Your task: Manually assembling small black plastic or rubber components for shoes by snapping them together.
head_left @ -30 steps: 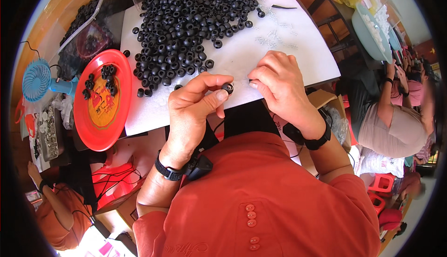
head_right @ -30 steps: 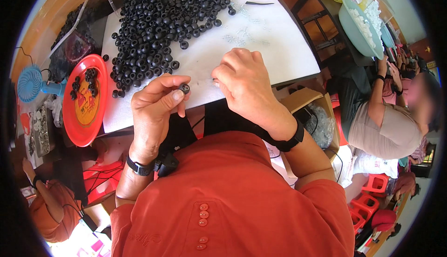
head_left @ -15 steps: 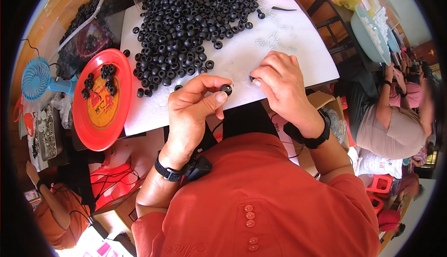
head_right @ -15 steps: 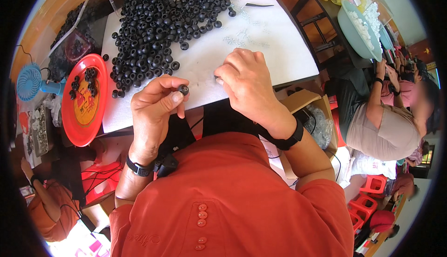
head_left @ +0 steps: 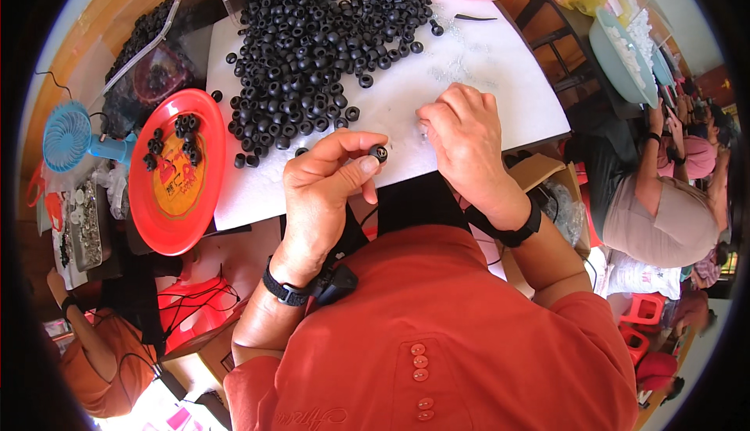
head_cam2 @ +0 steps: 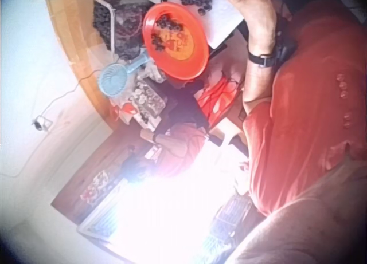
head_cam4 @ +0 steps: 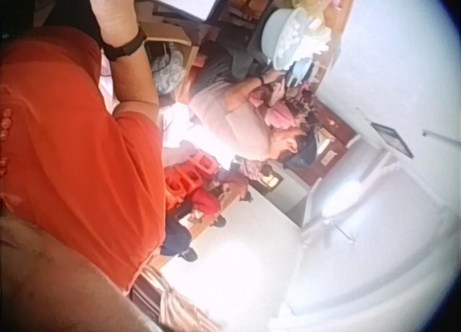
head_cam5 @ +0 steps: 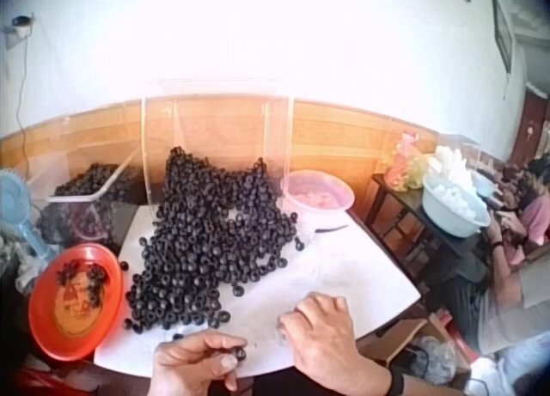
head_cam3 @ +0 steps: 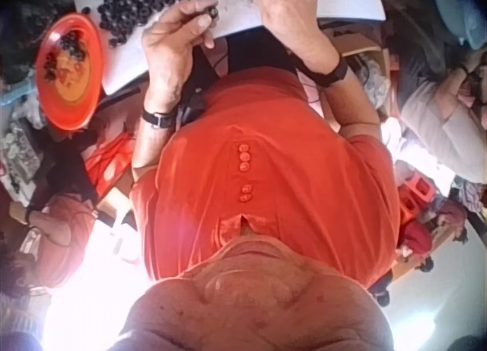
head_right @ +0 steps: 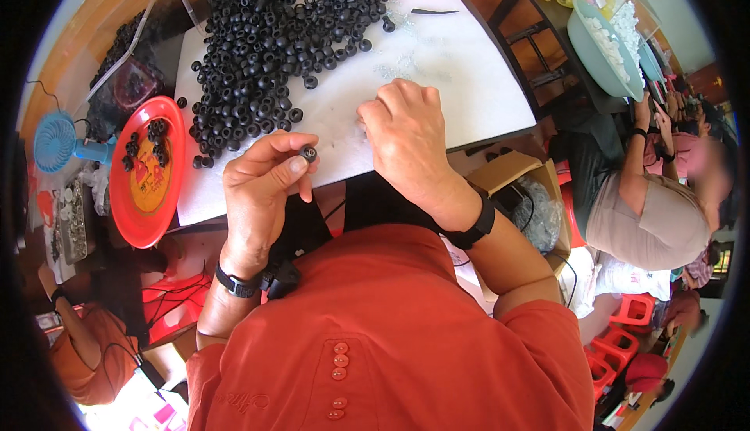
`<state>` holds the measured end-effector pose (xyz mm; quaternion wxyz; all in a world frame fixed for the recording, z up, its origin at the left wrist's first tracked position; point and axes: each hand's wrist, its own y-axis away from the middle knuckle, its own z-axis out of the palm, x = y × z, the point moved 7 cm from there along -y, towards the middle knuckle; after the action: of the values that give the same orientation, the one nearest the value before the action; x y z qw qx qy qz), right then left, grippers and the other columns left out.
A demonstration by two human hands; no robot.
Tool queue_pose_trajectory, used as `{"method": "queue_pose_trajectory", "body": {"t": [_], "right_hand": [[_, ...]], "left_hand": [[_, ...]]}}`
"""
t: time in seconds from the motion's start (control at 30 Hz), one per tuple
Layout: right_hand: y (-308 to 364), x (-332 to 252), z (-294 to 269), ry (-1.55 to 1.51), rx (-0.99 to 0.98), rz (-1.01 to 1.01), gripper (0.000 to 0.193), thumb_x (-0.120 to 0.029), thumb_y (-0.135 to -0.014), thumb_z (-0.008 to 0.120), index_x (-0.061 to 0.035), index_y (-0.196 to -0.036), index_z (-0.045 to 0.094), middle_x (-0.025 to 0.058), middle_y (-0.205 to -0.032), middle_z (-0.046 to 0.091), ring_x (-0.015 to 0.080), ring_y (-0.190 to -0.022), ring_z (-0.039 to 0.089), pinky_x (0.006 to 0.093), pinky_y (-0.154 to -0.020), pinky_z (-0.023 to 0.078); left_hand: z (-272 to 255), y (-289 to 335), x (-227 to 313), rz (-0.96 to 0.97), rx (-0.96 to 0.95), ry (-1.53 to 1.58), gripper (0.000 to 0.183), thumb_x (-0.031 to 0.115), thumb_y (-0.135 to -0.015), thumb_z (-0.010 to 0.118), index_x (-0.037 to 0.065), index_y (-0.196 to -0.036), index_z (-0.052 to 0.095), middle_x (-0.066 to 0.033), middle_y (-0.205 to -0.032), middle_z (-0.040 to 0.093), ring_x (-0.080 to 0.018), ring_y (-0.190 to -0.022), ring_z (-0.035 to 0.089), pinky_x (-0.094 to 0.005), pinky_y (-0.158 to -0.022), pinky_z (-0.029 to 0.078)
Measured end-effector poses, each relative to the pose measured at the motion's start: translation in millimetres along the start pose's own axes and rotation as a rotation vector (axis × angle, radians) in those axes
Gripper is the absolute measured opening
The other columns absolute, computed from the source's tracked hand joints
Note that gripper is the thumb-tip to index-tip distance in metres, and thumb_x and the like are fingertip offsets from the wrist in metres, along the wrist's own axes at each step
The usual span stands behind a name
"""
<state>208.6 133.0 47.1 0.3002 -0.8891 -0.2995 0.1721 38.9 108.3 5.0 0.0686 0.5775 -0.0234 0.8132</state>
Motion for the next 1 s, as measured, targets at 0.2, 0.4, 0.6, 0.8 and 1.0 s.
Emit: {"method": "queue_pose_trajectory", "body": {"t": [0.2, 0.4, 0.6, 0.8, 1.0], "right_hand": [[3.2, 4.5, -2.2, -0.079, -0.074, -0.029, 0.025, 0.003, -0.071, 0.065, -0.0051, -0.095, 0.067, 0.0070, -0.089, 0.056, 0.0272, -0.091, 0.056, 0.0391, -0.078, 0.037], [-7.8, 0.3, 8.4, 0.009, -0.141, -0.056, 0.024, 0.002, -0.070, 0.067, -0.0050, -0.093, 0.069, 0.0070, -0.090, 0.057, 0.0277, -0.095, 0.056, 0.0388, -0.078, 0.038], [-11.5, 3.6, 5.3, 0.068, -0.083, 0.004, 0.012, -0.005, -0.067, 0.068, -0.0081, -0.078, 0.065, 0.0057, -0.086, 0.056, 0.0258, -0.091, 0.054, 0.0395, -0.076, 0.037], [-5.9, 4.4, 3.5, 0.036, -0.006, -0.020, 0.011, -0.005, -0.068, 0.069, -0.0088, -0.078, 0.066, 0.0051, -0.086, 0.055, 0.0259, -0.092, 0.054, 0.0398, -0.076, 0.037], [-8.5, 2.0, 6.1, 0.050, 0.001, -0.024, 0.012, -0.005, -0.069, 0.068, -0.0081, -0.081, 0.066, 0.0052, -0.087, 0.055, 0.0261, -0.092, 0.054, 0.0399, -0.076, 0.037]], "left_hand": [[0.7, 1.4, -1.1, -0.011, -0.003, 0.004, 0.022, -0.003, -0.092, 0.061, -0.005, -0.114, 0.067, -0.0117, -0.094, 0.067, -0.0146, -0.077, 0.063, -0.0250, -0.058, 0.051], [2.0, 2.3, 1.2, -0.007, -0.002, -0.027, 0.022, -0.003, -0.091, 0.062, -0.005, -0.113, 0.067, -0.0103, -0.092, 0.067, -0.0137, -0.074, 0.061, -0.0244, -0.058, 0.050], [2.4, 3.3, -0.2, 0.028, -0.020, -0.025, 0.022, -0.003, -0.092, 0.061, -0.006, -0.113, 0.067, -0.0101, -0.092, 0.066, -0.0136, -0.073, 0.061, -0.0245, -0.058, 0.050], [3.1, 2.0, 1.4, -0.010, -0.005, -0.001, 0.023, -0.003, -0.092, 0.061, -0.006, -0.114, 0.066, -0.0120, -0.092, 0.067, -0.0142, -0.073, 0.061, -0.0245, -0.058, 0.050], [6.2, -1.0, 2.4, -0.055, 0.016, 0.043, 0.021, -0.003, -0.092, 0.062, -0.003, -0.112, 0.068, -0.0065, -0.090, 0.066, -0.0106, -0.066, 0.058, -0.0216, -0.059, 0.048]]}}
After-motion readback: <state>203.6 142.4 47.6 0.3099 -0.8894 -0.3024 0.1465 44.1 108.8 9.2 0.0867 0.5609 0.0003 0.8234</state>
